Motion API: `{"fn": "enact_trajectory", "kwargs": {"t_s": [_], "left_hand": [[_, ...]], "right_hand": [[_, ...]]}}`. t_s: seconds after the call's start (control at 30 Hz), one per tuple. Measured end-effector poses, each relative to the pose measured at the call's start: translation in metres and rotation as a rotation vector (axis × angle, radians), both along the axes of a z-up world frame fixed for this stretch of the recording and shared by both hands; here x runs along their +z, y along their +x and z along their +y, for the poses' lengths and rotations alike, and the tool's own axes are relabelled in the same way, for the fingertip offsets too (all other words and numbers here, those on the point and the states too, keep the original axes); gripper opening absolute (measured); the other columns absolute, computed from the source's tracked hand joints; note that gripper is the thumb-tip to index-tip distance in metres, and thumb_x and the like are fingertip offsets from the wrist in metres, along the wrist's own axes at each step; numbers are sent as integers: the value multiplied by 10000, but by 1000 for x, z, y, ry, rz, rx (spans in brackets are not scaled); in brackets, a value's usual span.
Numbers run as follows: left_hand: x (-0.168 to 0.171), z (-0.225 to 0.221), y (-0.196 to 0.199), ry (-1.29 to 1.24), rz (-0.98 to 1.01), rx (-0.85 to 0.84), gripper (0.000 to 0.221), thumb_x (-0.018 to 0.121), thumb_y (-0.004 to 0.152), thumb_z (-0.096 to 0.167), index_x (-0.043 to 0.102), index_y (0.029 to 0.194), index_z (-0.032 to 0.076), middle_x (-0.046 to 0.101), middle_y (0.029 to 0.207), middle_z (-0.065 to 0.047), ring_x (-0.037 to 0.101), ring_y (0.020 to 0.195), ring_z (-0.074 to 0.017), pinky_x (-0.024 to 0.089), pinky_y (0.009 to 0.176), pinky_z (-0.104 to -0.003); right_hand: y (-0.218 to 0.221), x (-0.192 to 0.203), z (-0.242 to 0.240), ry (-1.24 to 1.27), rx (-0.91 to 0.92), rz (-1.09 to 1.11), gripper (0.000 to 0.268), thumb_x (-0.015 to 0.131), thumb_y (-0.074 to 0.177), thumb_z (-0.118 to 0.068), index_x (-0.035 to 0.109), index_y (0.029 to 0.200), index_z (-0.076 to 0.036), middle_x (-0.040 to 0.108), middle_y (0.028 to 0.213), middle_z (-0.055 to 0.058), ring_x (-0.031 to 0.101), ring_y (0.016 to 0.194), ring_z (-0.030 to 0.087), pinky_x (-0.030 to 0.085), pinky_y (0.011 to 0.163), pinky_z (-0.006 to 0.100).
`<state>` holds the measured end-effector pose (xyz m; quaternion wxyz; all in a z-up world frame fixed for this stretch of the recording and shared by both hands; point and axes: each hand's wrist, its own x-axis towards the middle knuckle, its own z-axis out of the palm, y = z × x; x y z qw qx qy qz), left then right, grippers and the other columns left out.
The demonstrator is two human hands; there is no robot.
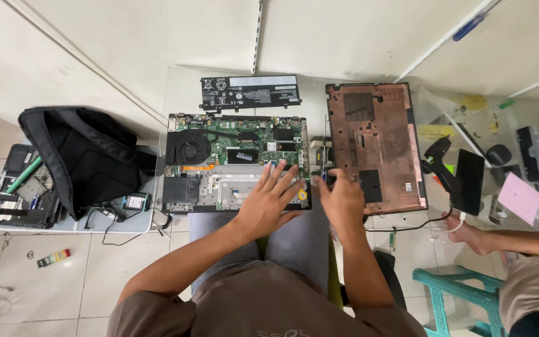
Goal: The person uses a screwdriver to remove screws from the back of a laptop, detaches the battery, and removes the cooling fan assembly. The person then wipes the laptop's internal components with a tissue.
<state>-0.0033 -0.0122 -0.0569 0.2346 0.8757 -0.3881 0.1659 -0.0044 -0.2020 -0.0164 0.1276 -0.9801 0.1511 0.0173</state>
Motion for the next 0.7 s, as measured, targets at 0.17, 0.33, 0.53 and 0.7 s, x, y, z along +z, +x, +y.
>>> {"fn": "enact_trajectory", "kwargs": {"t_s": [0.17, 0.33, 0.53, 0.7], "left_hand": [[4, -1, -2, -21, -31, 1, 633, 626, 860, 462, 524, 1353, 79, 427, 1481, -121, 280, 1430, -386, 140, 1163, -593], [3, 0, -3, 28, -76, 3, 612, 585, 894, 480, 527, 1349, 74, 456, 1464, -91, 296, 1430, -348, 150, 1168, -588], [6, 0, -4, 15, -71, 9, 608, 576, 894, 470, 516, 1353, 75, 487, 1428, -91, 338, 1407, -359, 158, 1172, -578], [13, 1, -4, 14, -64, 50, 661, 617, 856, 494, 511, 1355, 74, 448, 1438, -118, 294, 1424, -388, 172, 1171, -582]], "right_hand": [[1, 2, 3, 41, -3, -6, 370, 636, 913, -427, 671, 1042, -82, 715, 761, 137, 712, 771, 340, 583, 687, 460], [-7, 4, 1, 3, 23, -15, 320, 588, 917, -394, 691, 963, -95, 688, 717, 157, 706, 726, 356, 578, 646, 458], [-30, 64, 9, 275, -48, -155, 240, 605, 886, -362, 702, 967, -159, 708, 636, -2, 706, 652, 267, 554, 673, 424], [-32, 59, -23, 702, 9, -422, 264, 606, 967, -156, 624, 1107, 67, 650, 749, 163, 602, 485, 168, 515, 436, 271]]}}
